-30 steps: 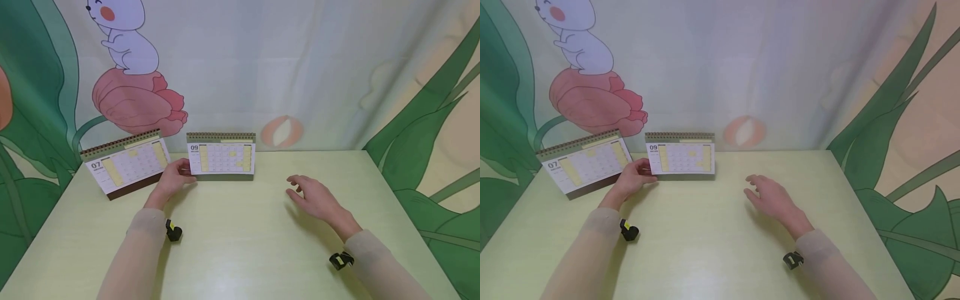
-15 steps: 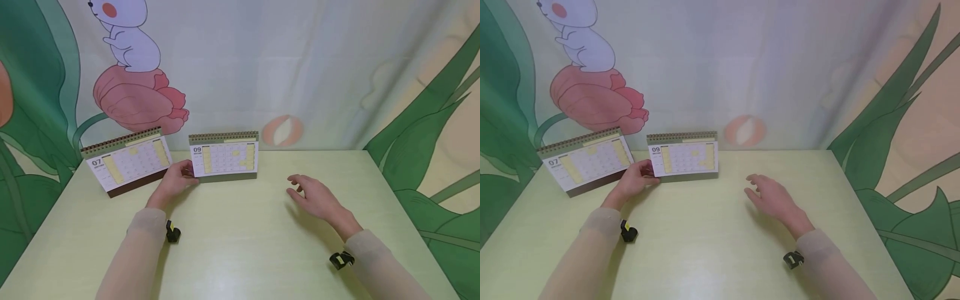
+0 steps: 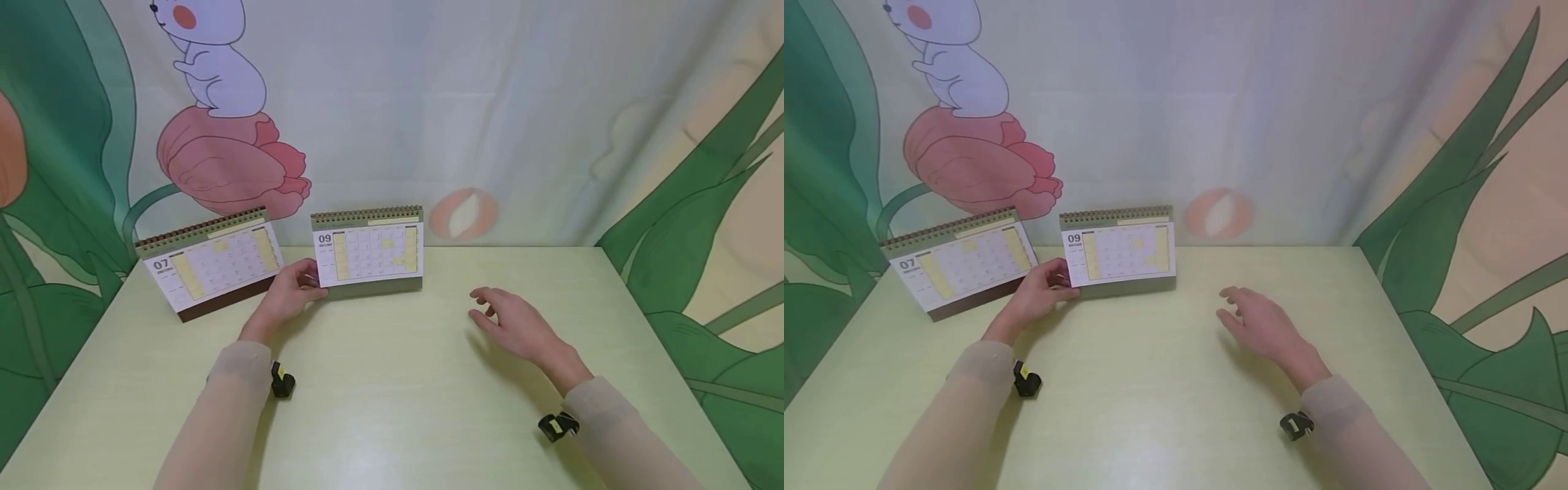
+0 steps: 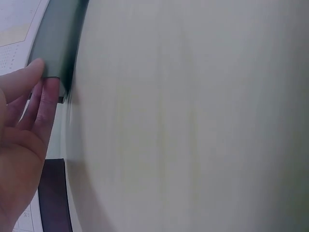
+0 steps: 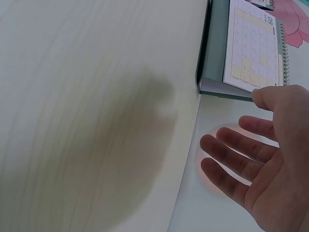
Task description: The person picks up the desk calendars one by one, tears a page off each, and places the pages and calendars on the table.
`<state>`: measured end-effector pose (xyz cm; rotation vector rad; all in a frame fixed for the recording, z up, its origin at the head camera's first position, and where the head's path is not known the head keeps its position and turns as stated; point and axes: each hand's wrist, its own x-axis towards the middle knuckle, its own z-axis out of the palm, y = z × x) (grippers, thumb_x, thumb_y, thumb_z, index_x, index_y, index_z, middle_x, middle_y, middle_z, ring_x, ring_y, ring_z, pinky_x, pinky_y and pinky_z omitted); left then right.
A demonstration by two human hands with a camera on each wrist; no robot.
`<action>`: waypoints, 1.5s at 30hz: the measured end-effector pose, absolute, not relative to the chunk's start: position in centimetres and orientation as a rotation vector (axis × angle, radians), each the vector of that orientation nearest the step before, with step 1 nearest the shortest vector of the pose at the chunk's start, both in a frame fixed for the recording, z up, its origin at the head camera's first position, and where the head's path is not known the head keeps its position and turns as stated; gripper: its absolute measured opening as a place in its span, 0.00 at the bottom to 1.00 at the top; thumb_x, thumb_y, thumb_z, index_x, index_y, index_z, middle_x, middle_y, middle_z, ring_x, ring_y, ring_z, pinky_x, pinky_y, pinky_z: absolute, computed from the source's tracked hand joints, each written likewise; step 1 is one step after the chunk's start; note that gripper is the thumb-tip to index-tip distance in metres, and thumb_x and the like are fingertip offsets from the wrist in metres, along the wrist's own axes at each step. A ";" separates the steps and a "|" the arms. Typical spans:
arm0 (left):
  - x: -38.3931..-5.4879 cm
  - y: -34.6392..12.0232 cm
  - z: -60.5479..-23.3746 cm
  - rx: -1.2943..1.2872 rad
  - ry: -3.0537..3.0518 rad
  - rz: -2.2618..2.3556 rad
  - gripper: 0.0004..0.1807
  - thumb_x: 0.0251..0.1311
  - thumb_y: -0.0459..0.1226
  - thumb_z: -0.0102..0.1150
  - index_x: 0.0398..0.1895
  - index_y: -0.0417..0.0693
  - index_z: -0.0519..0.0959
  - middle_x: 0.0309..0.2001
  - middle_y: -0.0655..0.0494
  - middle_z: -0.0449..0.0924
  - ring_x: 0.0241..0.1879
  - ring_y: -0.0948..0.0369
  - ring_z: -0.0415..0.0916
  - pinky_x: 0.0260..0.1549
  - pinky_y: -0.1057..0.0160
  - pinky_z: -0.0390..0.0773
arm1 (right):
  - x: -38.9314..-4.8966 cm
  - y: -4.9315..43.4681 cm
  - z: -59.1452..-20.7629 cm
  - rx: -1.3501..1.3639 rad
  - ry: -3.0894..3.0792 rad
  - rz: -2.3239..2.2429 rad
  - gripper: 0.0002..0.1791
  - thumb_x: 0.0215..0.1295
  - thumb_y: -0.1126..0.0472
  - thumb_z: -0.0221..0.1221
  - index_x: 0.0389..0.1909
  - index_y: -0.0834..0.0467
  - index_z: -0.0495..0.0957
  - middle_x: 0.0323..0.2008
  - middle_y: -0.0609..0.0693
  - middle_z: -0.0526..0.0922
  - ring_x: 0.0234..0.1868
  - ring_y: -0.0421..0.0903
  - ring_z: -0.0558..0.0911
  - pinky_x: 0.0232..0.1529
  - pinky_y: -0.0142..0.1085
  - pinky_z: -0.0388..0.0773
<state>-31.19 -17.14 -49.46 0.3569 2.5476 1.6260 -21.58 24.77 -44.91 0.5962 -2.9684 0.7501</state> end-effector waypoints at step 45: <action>-29.7 -15.5 -46.6 0.333 2.246 1.910 0.27 0.62 0.19 0.63 0.64 0.37 0.72 0.55 0.38 0.76 0.51 0.45 0.78 0.46 0.61 0.83 | -21.5 24.5 -44.8 0.650 -2.958 0.728 0.22 0.76 0.53 0.59 0.63 0.62 0.76 0.58 0.58 0.82 0.47 0.53 0.84 0.46 0.49 0.81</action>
